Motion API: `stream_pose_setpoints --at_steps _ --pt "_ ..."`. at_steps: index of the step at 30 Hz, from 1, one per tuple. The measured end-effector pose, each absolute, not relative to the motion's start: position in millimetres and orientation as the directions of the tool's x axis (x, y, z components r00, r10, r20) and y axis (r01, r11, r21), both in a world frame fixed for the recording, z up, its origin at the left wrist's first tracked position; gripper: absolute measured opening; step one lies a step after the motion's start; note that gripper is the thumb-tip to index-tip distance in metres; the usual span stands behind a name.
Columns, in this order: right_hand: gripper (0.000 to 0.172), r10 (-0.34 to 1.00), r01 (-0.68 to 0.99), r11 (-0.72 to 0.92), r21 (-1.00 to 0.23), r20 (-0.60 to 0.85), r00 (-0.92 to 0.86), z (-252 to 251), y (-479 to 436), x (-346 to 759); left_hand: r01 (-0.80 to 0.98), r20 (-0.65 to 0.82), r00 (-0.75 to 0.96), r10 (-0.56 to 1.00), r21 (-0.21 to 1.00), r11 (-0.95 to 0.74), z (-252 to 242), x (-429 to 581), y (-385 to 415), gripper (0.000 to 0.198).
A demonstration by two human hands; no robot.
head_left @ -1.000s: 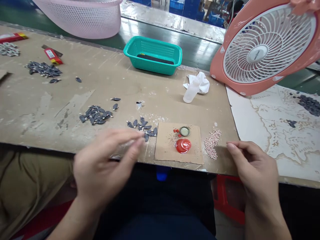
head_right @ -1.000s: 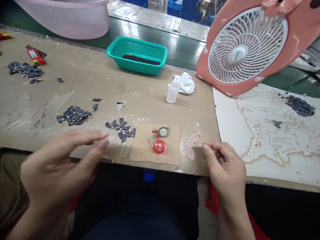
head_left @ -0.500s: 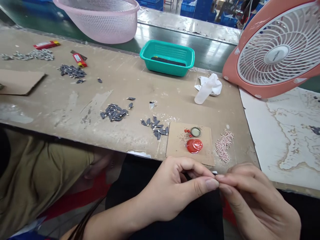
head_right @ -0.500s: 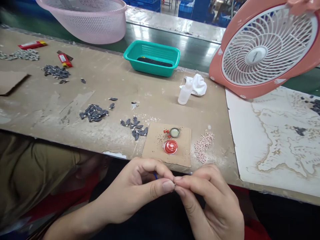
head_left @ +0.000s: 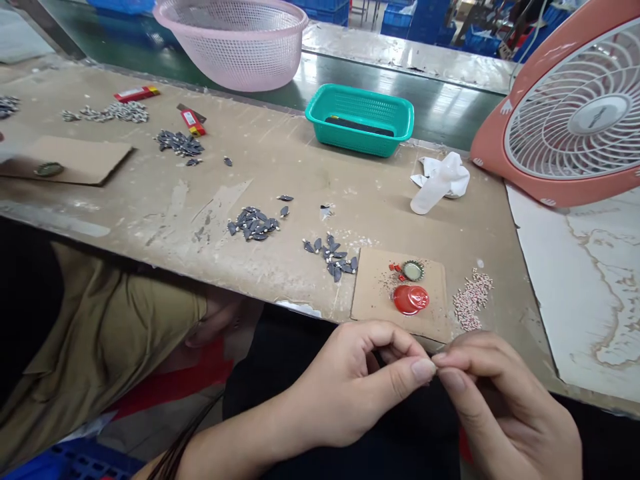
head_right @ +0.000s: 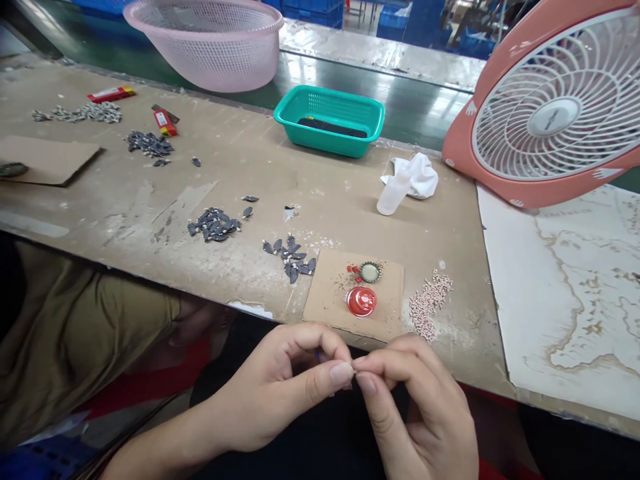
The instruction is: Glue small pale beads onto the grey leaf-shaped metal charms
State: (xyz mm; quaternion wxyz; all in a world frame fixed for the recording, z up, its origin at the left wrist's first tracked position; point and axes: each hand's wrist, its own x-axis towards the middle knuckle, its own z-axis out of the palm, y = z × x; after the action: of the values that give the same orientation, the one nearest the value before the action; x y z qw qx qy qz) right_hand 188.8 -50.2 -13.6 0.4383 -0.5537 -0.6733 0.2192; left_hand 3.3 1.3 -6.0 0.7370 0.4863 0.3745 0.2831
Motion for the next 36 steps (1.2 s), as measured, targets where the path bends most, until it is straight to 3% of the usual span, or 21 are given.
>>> stream_pose_setpoints --at_steps 2,4,6,9,12,20,28,36 --pt "0.006 0.936 0.567 0.222 -0.793 0.337 0.105 -17 -48 189 0.112 -0.093 0.436 0.895 0.993 0.048 -9 -11 14 0.021" --pt "0.005 0.917 0.570 0.140 -0.810 0.323 0.234 -20 -44 190 0.426 0.215 0.165 0.963 0.865 -0.266 -13 -29 32 0.014" --pt "0.006 0.898 0.557 0.091 -0.826 0.310 0.313 -23 -38 192 0.733 0.364 -0.043 0.930 0.645 -0.218 -18 -47 50 0.014" --pt "0.008 0.894 0.529 0.070 -0.846 0.289 0.344 -26 -28 196 0.902 0.306 -0.070 0.949 0.427 -0.071 -26 -62 69 0.018" --pt "0.008 0.892 0.528 0.061 -0.847 0.284 0.352 -29 -22 198 0.918 0.265 -0.058 0.962 0.392 -0.052 -33 -62 72 0.018" --pt "0.008 0.900 0.684 0.092 -0.724 0.354 0.254 -27 -15 196 0.863 0.312 -0.058 0.948 0.493 -0.109 -38 -60 67 0.010" --pt "0.012 0.922 0.805 0.152 -0.573 0.376 0.094 -20 -6 200 0.937 0.243 -0.008 0.970 0.341 -0.077 -20 -67 67 0.010" --pt "0.013 0.937 0.811 0.176 -0.558 0.347 0.034 -15 -2 203 0.896 0.120 0.013 0.993 0.439 -0.065 -17 -72 69 0.006"
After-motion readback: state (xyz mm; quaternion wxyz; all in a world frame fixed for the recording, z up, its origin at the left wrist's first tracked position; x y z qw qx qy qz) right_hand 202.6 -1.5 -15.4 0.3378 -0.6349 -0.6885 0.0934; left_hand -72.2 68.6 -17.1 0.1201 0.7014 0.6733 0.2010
